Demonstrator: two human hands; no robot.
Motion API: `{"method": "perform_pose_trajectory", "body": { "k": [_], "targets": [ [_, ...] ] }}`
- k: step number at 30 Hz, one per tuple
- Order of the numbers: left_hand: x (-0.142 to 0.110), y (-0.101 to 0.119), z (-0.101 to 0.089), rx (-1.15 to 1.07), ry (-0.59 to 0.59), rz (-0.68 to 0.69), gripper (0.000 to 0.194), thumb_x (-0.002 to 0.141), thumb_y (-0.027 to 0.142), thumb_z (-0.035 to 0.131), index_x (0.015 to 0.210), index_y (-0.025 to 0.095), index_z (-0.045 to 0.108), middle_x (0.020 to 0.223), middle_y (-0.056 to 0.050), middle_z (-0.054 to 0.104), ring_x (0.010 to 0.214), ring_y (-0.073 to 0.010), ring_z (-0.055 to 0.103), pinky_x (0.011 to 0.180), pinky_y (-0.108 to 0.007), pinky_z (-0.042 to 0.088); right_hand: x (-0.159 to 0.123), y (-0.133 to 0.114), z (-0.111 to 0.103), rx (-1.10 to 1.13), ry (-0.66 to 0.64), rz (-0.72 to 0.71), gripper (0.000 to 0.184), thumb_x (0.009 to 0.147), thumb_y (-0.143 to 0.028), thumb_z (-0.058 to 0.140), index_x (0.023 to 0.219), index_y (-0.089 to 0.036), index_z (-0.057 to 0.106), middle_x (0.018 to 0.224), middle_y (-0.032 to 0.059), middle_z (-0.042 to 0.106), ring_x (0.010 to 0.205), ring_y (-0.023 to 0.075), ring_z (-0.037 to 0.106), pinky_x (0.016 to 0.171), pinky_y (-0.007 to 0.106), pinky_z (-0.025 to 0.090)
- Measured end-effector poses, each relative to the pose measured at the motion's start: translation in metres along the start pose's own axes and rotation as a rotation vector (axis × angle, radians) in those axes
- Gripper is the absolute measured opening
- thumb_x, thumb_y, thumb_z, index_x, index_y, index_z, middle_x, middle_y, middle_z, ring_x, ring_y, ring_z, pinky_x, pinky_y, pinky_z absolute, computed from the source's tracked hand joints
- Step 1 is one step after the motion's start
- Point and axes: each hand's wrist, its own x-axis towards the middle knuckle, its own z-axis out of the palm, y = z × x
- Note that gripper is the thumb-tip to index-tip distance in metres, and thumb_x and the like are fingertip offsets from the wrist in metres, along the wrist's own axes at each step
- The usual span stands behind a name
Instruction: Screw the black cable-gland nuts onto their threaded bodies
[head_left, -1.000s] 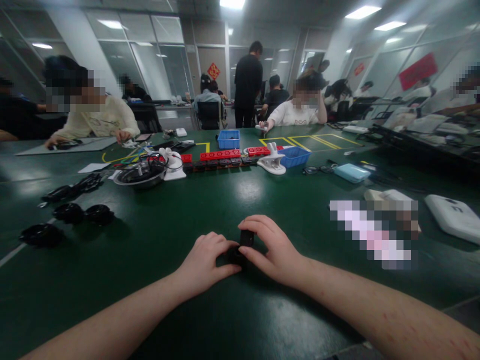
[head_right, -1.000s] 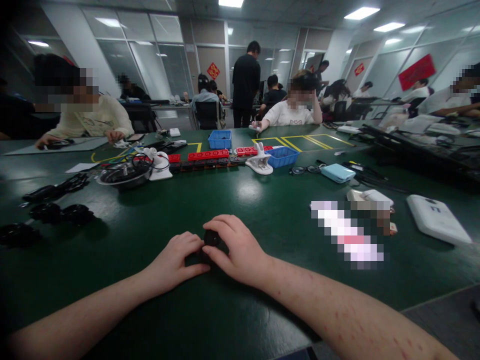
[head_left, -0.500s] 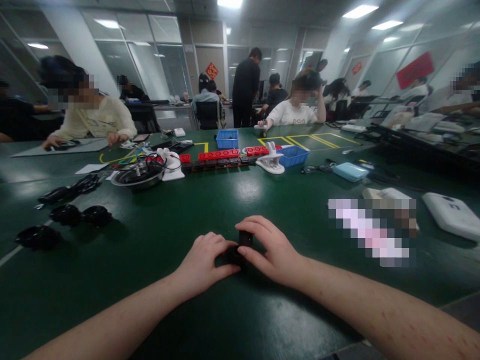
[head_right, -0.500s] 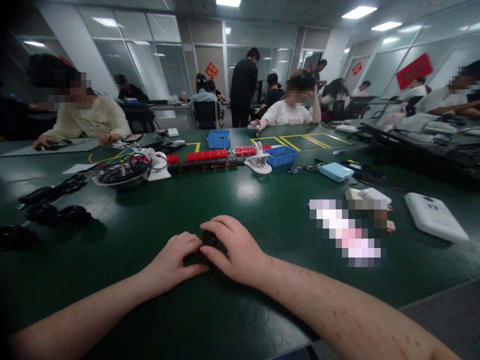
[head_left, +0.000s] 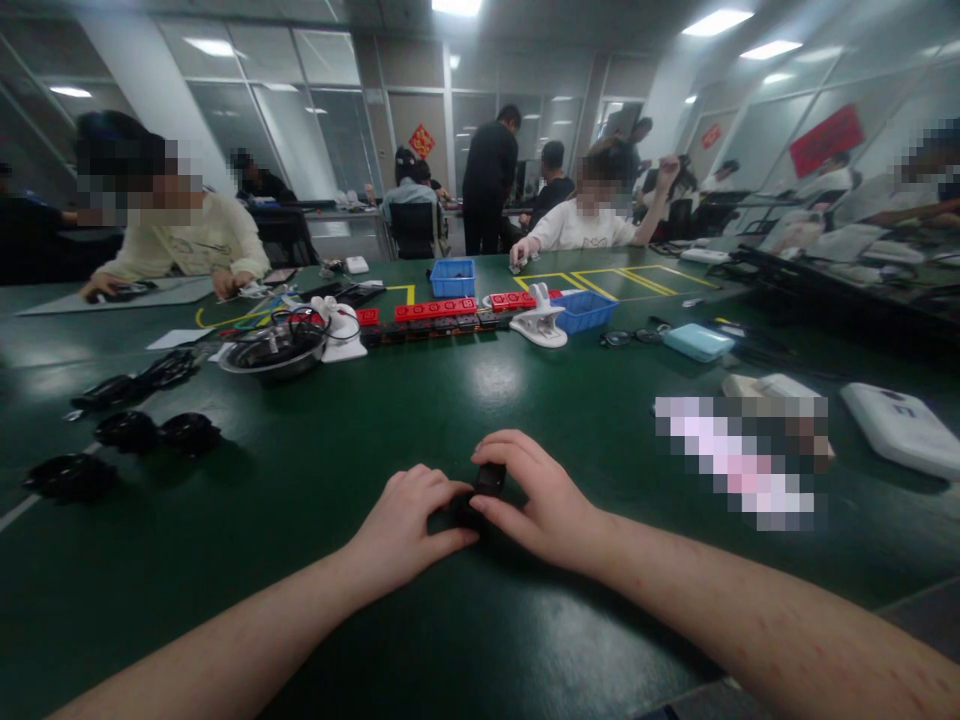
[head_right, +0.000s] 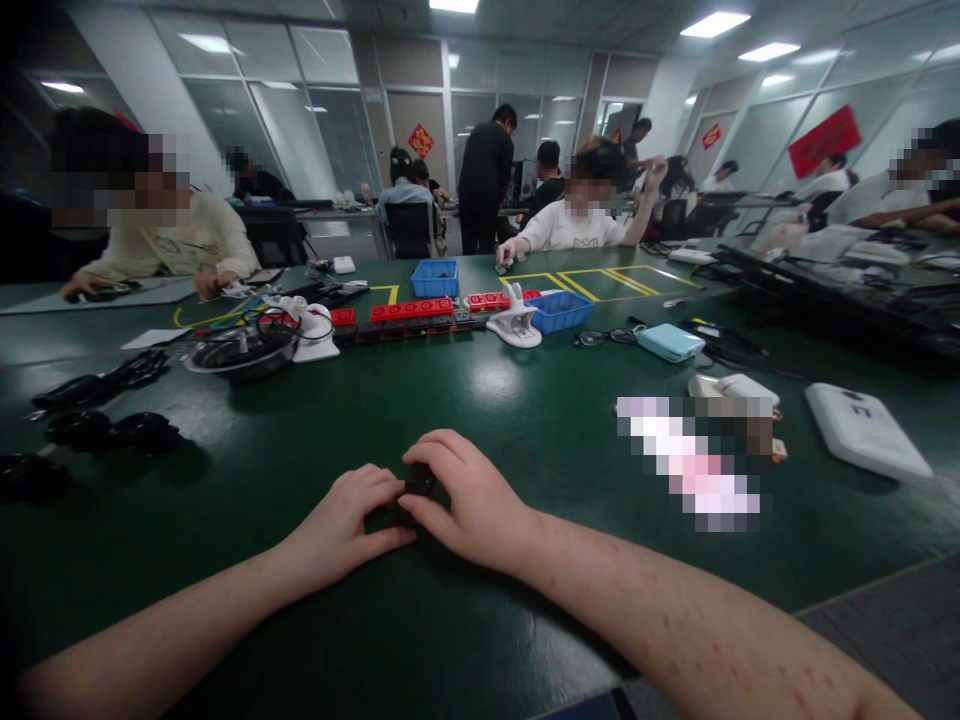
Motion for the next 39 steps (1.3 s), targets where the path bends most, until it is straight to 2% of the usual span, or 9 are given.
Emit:
{"method": "perform_pose_trajectory", "body": {
  "k": [5, 9, 19, 39],
  "targets": [
    [-0.0003, -0.0004, 0.0004, -0.023, 0.027, -0.036, 0.026, 0.076, 0.042, 0.058, 0.089, 0.021, 0.058, 0.081, 0.001, 0.055, 0.08, -0.0181, 0.048, 0.069, -0.03, 0.035, 0.0012, 0.0008, 0.0014, 0.026, 0.028, 0.033, 0.018, 0.074, -0.019, 0.06, 0.079, -0.019, 0.043, 0.087, 0.005, 0.05, 0.081, 0.0151, 0.049, 0.071, 0.029, 0.046],
    [-0.0008, 0.0001, 0.0009, -0.026, 0.036, -0.057, 0.027, 0.074, 0.042, 0.059, 0.089, 0.02, 0.057, 0.081, 0.001, 0.054, 0.079, -0.0182, 0.049, 0.069, -0.031, 0.036, 0.0017, 0.0005, 0.0012, 0.025, 0.02, 0.016, 0.017, 0.075, -0.023, 0.06, 0.072, -0.018, 0.044, 0.087, 0.0048, 0.049, 0.078, 0.0135, 0.049, 0.066, 0.026, 0.046],
    [-0.0016, 0.0045, -0.0026, -0.051, 0.014, -0.077, 0.025, 0.076, 0.042, 0.056, 0.087, 0.02, 0.055, 0.082, 0.0, 0.054, 0.079, -0.019, 0.049, 0.07, -0.032, 0.036, 0.0008, 0.0025, 0.0014, -0.014, -0.014, -0.028, 0.013, 0.077, -0.027, 0.06, 0.072, -0.016, 0.056, 0.091, 0.0072, 0.052, 0.082, 0.0147, 0.053, 0.071, 0.028, 0.048],
    [-0.001, 0.0002, -0.0005, -0.036, 0.002, -0.064, 0.029, 0.076, 0.046, 0.055, 0.09, 0.02, 0.056, 0.085, -0.001, 0.056, 0.081, -0.0188, 0.049, 0.07, -0.032, 0.036, 0.0018, 0.0018, -0.002, -0.028, -0.029, -0.032, 0.009, 0.082, -0.024, 0.052, 0.08, -0.016, 0.056, 0.097, 0.009, 0.054, 0.089, 0.0154, 0.054, 0.078, 0.03, 0.048]
  ]
}}
